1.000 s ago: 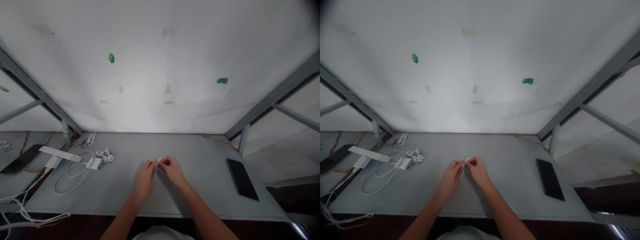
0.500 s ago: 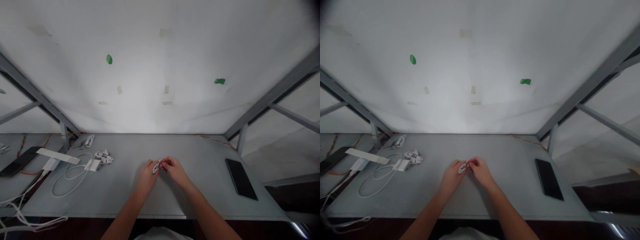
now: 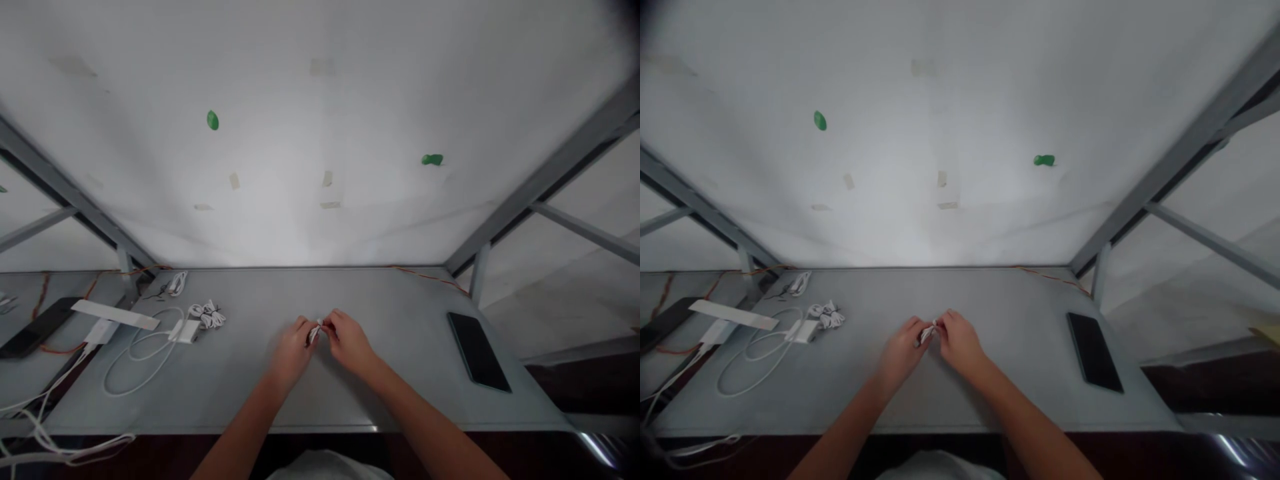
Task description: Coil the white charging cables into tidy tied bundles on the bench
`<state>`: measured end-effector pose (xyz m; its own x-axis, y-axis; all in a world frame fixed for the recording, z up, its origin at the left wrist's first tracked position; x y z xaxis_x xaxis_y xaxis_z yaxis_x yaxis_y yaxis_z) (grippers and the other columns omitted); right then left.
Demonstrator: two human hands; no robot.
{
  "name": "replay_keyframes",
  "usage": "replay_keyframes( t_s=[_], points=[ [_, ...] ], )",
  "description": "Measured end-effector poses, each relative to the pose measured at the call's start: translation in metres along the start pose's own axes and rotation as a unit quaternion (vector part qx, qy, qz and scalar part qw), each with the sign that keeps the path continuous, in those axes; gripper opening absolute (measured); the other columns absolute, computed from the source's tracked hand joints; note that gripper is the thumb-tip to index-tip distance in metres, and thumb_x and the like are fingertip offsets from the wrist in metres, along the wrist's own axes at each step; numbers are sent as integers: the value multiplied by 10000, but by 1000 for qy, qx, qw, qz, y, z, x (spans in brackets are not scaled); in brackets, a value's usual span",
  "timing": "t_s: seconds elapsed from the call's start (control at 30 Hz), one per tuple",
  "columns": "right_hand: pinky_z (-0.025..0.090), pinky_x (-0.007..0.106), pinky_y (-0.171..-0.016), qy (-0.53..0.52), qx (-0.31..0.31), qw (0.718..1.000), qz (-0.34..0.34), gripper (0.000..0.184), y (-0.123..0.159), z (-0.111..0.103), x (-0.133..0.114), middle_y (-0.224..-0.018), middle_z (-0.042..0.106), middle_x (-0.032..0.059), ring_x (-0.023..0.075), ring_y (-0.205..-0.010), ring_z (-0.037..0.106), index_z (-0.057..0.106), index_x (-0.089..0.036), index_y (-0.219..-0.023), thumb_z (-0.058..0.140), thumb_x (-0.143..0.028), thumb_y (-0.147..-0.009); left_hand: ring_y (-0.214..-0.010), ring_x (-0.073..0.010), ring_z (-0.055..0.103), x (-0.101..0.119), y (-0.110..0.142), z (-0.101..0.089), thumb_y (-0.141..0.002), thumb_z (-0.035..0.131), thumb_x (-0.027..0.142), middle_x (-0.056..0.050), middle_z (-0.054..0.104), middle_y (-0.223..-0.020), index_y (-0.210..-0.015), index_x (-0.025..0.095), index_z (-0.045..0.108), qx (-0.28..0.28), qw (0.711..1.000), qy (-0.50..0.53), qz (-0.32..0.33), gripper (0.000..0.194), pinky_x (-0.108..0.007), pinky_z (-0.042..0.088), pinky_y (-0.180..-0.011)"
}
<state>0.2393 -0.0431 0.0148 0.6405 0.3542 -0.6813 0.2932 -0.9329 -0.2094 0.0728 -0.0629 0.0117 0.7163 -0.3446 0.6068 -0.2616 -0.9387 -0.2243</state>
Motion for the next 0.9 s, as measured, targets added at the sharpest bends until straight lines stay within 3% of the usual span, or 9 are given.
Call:
replay_keyframes(
  t_s=[0.07, 0.13, 0.2, 0.27, 0.33, 0.43, 0.53, 0.73, 0.9],
  points=[
    [425, 302, -671, -140, -13, 985, 103, 182, -1, 7, 7, -728, 627, 20, 175, -686, 543, 594, -211, -767, 593, -258, -943, -814, -167, 681, 0, 5, 5, -971, 566, 118, -55, 712, -1004, -1158, 222, 739, 30, 999, 0, 11, 275, -275, 551, -766],
    [401, 293, -624, -289, -34, 941, 175, 284, -2, 16, 12, -639, 586, -2, 158, -617, 510, 565, -220, -695, 634, -384, -917, -877, -182, 701, 2, 11, 9, -969, 550, 114, -75, 724, -1068, -1214, 229, 720, 59, 997, 40, 9, 319, -299, 571, -813],
    [399, 294, -618, -394, -33, 897, 199, 351, -3, 20, 14, -623, 583, -2, 153, -603, 504, 571, -220, -678, 675, -492, -874, -993, -203, 715, 7, 16, 14, -951, 579, 140, -86, 726, -1150, -1253, 241, 701, 78, 988, 133, -10, 340, -342, 585, -903],
    [405, 299, -629, -419, -18, 888, 187, 367, -3, 19, 15, -633, 597, 1, 157, -615, 513, 586, -220, -691, 709, -535, -832, -1100, -229, 714, 10, 20, 19, -922, 646, 213, -97, 718, -1238, -1273, 247, 686, 78, 955, 280, -55, 354, -396, 581, -985],
    [415, 306, -653, -378, -7, 913, 152, 326, -3, 16, 14, -662, 621, 5, 170, -648, 536, 597, -222, -715, 711, -503, -835, -1169, -259, 710, 9, 23, 24, -906, 701, 330, -118, 713, -1293, -1238, 233, 691, 74, 882, 445, -138, 347, -446, 566, -1034],
    [437, 315, -730, -281, 20, 956, 88, 181, -1, 10, 10, -761, 656, 13, 187, -751, 577, 619, -222, -768, 652, -352, -890, -1165, -301, 721, 5, 25, 30, -865, 754, 521, -147, 735, -1271, -1060, 188, 724, 78, 736, 624, -252, 387, -489, 556, -1044],
    [451, 317, -787, -220, 22, 975, 31, 140, 3, 6, 3, -839, 652, 23, 190, -820, 599, 647, -217, -813, 579, -221, -936, -1069, -294, 741, -3, 23, 30, -785, 816, 613, -141, 762, -1180, -926, 166, 745, 78, 667, 682, -289, 474, -464, 578, -996],
    [476, 308, -832, -125, -14, 988, -87, 215, 8, 6, -9, -943, 624, 51, 196, -895, 599, 668, -221, -906, 503, -105, -982, -988, -248, 749, -21, 20, 32, -664, 983, 450, -106, 791, -1001, -901, 161, 772, 27, 689, 635, -350, 429, -379, 558, -974],
    [469, 328, -851, -75, 0, 994, -85, 180, 10, 10, -7, -984, 609, 65, 211, -935, 583, 652, -216, -909, 531, -91, -954, -1014, -256, 744, -30, 18, 34, -641, 988, 460, -159, 794, -1087, -1015, 125, 809, -65, 698, 629, -335, 533, -367, 547, -971]
  ],
)
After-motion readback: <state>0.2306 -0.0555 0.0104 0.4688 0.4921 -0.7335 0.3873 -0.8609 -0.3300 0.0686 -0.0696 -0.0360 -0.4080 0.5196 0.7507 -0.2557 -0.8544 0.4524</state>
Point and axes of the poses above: each hand's wrist, its own y-axis away from the middle knuckle, its own z-axis out of the palm, x = y × z, the point moved 3 cm from there along -y, towards the middle knuckle
